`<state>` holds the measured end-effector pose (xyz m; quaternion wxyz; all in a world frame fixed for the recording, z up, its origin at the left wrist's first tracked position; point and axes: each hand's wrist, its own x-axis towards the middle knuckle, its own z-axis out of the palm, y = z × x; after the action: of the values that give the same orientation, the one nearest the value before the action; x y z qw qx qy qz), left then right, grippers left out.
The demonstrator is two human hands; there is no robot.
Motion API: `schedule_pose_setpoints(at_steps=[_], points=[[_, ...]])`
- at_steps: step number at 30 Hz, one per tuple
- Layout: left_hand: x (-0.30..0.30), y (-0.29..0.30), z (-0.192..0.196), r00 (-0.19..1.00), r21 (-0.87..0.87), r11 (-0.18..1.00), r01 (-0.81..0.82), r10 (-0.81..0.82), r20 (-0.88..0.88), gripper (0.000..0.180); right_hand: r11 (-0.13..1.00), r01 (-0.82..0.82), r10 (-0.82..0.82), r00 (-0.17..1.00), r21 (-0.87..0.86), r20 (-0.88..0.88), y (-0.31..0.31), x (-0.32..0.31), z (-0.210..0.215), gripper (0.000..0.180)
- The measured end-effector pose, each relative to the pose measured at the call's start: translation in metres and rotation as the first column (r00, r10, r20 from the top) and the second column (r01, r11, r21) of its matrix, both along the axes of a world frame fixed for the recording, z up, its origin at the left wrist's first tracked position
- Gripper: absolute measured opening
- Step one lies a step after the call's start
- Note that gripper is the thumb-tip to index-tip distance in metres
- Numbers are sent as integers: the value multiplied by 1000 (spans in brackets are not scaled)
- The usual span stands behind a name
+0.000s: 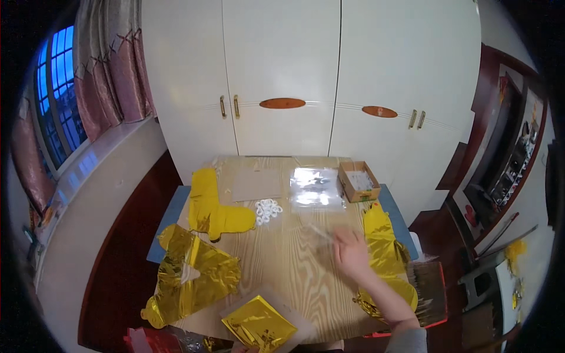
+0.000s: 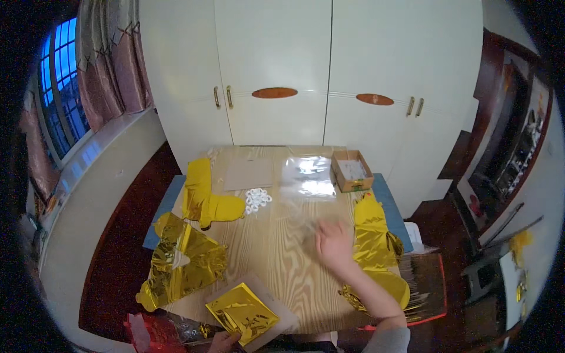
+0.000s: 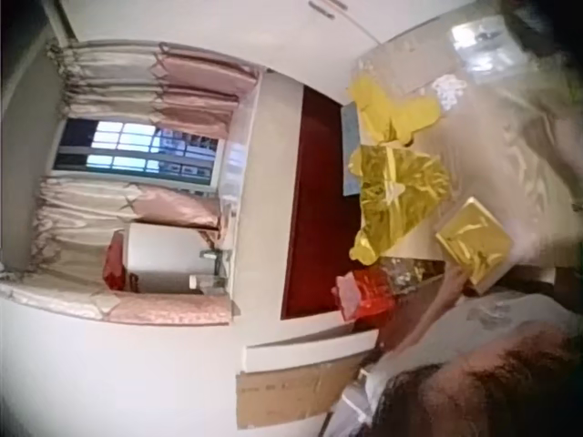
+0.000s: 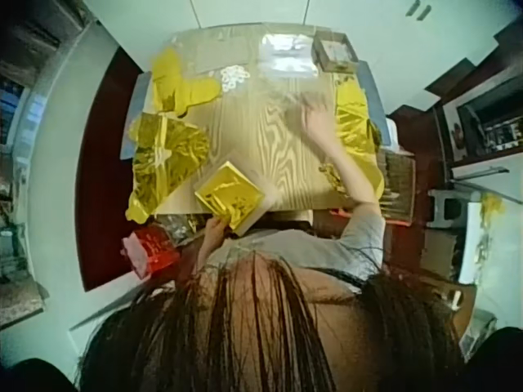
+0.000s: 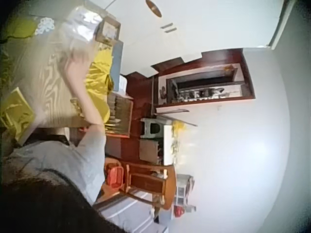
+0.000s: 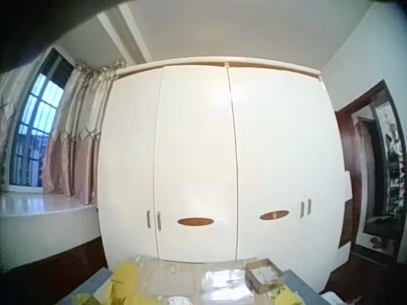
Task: Packaging gold-colored foil items into clear sleeves with cardboard inserts.
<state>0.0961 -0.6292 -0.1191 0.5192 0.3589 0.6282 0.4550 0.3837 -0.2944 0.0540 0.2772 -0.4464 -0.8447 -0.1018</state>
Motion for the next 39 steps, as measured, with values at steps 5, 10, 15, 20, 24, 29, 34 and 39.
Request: schedule_pose_setpoints(at_steps=[5, 10, 15, 20, 24, 29, 34, 39], points=[[3, 1, 11, 987, 28, 998, -51, 46, 153, 27, 993, -108, 115, 981, -47, 156, -85, 35, -13, 24], [-5, 3, -6, 980, 50, 994, 99, -88, -177, 29, 986, -130, 149, 969, -104, 197, -68, 38, -42, 24], [-1, 1, -31, 976, 168, 984, 63, -26, -218, 28, 985, -170, 174, 975, -42, 137, -16, 7, -69, 26], [13, 0, 11, 967, -24, 997, -71, 74, 246, 25, 984, -173, 177, 973, -41, 146, 15, -18, -63, 27], [10, -1, 6, 998, 6, 1000, 24, -24, 52, 24, 985, -173, 170, 979, 14, 110, 16, -26, -68, 29], [-3, -8, -47, 984, 187, 982, 34, 0, -179, 24, 982, -23, 73, 963, -189, 260, -43, -27, -46, 36], [3, -6, 41, 908, -181, 982, -46, 117, 403, 26, 953, -58, 141, 954, -296, 266, -74, -17, -62, 40], [11, -9, 36, 838, -134, 991, -28, 96, 537, 25, 979, -148, 187, 927, -143, 324, -77, -11, -69, 42]])
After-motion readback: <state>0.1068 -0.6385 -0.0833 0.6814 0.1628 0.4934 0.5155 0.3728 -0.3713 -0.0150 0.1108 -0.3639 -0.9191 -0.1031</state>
